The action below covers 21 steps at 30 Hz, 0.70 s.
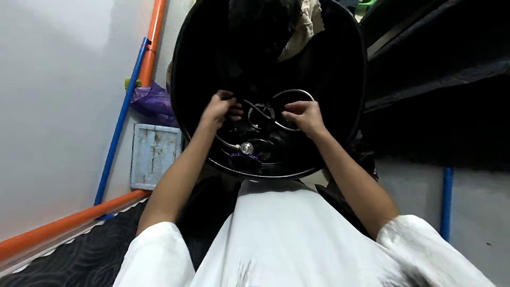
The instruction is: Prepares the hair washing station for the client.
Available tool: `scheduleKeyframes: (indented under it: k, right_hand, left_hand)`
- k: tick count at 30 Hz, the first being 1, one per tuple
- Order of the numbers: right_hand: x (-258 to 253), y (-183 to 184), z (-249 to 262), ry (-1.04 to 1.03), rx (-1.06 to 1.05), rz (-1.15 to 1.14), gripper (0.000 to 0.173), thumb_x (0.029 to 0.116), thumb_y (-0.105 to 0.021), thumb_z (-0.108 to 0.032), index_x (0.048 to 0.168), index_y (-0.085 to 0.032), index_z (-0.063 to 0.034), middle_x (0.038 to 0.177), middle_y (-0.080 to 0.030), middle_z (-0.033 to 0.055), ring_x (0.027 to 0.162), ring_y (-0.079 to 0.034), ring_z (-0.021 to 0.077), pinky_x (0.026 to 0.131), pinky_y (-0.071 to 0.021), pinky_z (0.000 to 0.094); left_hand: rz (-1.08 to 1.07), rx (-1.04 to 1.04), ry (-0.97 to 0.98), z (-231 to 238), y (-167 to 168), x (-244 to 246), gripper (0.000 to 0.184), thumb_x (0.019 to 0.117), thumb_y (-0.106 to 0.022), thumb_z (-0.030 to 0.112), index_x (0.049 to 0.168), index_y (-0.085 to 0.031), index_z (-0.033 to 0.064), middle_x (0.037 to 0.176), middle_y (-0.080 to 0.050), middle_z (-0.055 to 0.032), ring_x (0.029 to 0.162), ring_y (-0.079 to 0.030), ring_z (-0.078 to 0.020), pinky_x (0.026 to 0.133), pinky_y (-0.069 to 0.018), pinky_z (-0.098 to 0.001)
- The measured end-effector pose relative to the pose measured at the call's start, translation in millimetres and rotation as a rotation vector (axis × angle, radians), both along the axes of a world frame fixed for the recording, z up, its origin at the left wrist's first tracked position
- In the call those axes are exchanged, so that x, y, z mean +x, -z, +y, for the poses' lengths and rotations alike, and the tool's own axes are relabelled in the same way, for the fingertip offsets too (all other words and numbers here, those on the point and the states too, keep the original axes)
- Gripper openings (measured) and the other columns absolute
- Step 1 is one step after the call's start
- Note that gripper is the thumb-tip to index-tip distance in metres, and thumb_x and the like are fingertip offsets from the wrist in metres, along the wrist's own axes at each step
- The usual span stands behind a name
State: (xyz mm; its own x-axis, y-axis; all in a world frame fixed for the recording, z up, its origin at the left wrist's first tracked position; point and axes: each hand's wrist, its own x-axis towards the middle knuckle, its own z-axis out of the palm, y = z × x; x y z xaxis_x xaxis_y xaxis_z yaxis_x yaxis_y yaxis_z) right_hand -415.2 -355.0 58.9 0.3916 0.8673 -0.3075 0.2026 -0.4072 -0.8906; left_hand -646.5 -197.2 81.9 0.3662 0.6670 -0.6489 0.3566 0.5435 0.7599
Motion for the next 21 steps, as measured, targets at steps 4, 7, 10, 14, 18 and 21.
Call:
scheduleKeyframes:
  k: [4, 7, 10, 14, 18, 21]
  right_hand:
    - [-49.5, -4.5, -10.2, -0.301, 0.203, 0.064, 0.028, 0.0925, -0.074, -0.008, 0.119, -0.071, 0.0020, 0.114, -0.074, 0.0138, 0.099, -0.074, 0.0173, 0.092, -0.0626, 0.0358]
    - [-48.8, -26.2, -53.8, -0.348, 0.422, -0.114, 0.034, 0.0932, -0.067, -0.006, 0.127, -0.069, -0.0011, 0.127, -0.069, 0.0113, 0.113, -0.069, 0.0176, 0.098, -0.0591, 0.0367]
    - [-4.4, -19.9, -136.8, -0.082, 0.477, 0.232, 0.025, 0.0950, -0.067, -0.020, 0.118, -0.073, -0.0127, 0.116, -0.073, 0.0061, 0.098, -0.072, 0.0203, 0.086, -0.0632, 0.0401]
    - [37.9, 24.0, -199.7, -0.046, 0.401, 0.613, 0.017, 0.0947, -0.066, -0.035, 0.084, -0.077, -0.0280, 0.084, -0.077, -0.0041, 0.073, -0.073, 0.0117, 0.068, -0.0625, 0.0312]
    - [32.1, 80.8, -219.2, 0.133, 0.273, 0.996, 0.022, 0.0820, -0.074, -0.050, 0.089, -0.079, -0.0306, 0.087, -0.078, -0.0049, 0.083, -0.075, 0.0137, 0.078, -0.0631, 0.0389]
    - [11.2, 143.0, -199.6, 0.728, -0.091, 0.870, 0.036, 0.1110, -0.037, -0.030, 0.131, -0.052, -0.0043, 0.106, -0.067, 0.0116, 0.089, -0.068, 0.0204, 0.077, -0.0593, 0.0398]
  left_hand:
    - [0.032, -0.002, 0.252, -34.5, 39.1, 45.7, 0.037, 0.1066, -0.056, 0.024, 0.141, -0.053, 0.0104, 0.117, -0.065, -0.0154, 0.091, -0.065, -0.0231, 0.076, -0.0557, -0.0415]
    - [0.026, -0.082, 0.202, -38.7, 57.2, 61.8, 0.056, 0.0878, -0.072, -0.003, 0.139, -0.051, 0.0040, 0.112, -0.064, -0.0166, 0.083, -0.066, -0.0204, 0.072, -0.0590, -0.0351]
    - [0.009, -0.074, 0.180, -26.1, 51.4, 50.6, 0.062, 0.0838, -0.070, -0.014, 0.139, -0.049, 0.0037, 0.103, -0.064, -0.0155, 0.071, -0.064, -0.0180, 0.063, -0.0577, -0.0307]
    - [-0.048, 0.016, 0.169, -11.7, 29.9, 29.2, 0.056, 0.0888, -0.065, -0.013, 0.139, -0.049, 0.0041, 0.100, -0.063, -0.0126, 0.070, -0.063, -0.0156, 0.065, -0.0570, -0.0291]
    - [-0.053, 0.132, 0.195, -12.8, 22.6, 9.7, 0.049, 0.0928, -0.065, -0.007, 0.138, -0.051, 0.0059, 0.105, -0.063, -0.0132, 0.074, -0.064, -0.0167, 0.068, -0.0574, -0.0325]
    - [-0.013, 0.266, 0.294, -12.2, 30.6, -5.6, 0.038, 0.0978, -0.065, 0.003, 0.134, -0.058, 0.0106, 0.118, -0.064, -0.0129, 0.077, -0.063, -0.0181, 0.068, -0.0557, -0.0351]
